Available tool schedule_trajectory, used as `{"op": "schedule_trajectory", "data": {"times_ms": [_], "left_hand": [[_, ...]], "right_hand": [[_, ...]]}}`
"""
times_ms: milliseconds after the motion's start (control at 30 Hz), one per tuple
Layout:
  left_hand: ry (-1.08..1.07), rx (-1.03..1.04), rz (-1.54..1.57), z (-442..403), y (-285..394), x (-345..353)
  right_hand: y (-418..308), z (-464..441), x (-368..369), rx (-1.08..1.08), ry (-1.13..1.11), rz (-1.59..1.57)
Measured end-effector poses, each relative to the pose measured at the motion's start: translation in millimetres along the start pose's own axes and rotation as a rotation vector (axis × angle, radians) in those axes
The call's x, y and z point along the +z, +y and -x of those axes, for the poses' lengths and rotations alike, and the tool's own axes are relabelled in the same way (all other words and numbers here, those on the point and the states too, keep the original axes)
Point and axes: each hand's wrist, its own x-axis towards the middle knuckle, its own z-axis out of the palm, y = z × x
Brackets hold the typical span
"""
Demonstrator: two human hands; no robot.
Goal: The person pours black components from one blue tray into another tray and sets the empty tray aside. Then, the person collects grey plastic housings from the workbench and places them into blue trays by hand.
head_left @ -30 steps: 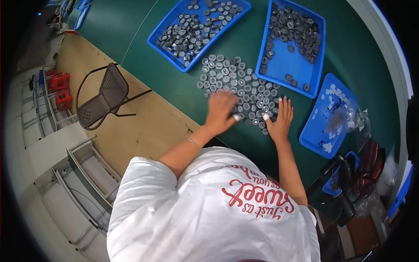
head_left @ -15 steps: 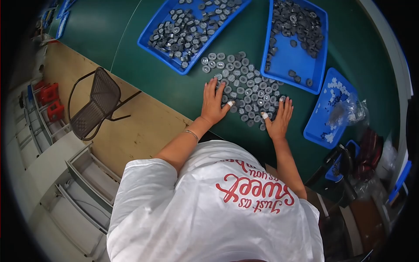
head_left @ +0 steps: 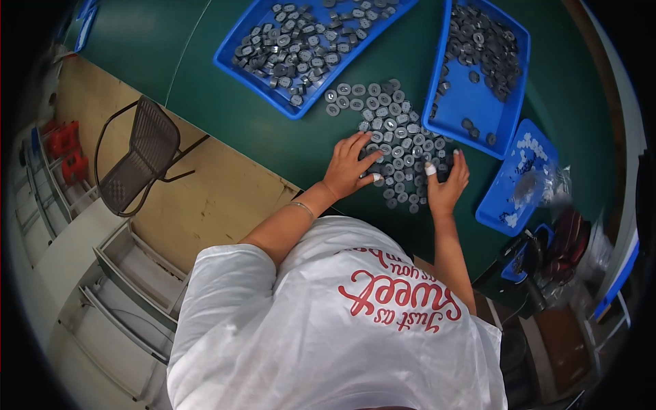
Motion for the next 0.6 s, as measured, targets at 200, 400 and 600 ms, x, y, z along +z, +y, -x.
{"op": "schedule_trajectory", "data": {"times_ms": [200, 400, 600], "left_hand": [[0.024, 0.013, -0.022, -3, -8, -9], [0.156, -0.064, 0.049, -1, -18, -26], [0.332, -0.246, 0.110, -38, -33, -27]], "right_hand": [[-4, -51, 15, 0.693, 0.187, -0.768], [0, -90, -4, 0.764, 0.200, -0.937], [21, -68, 26, 0.456, 0.065, -0.705]]}}
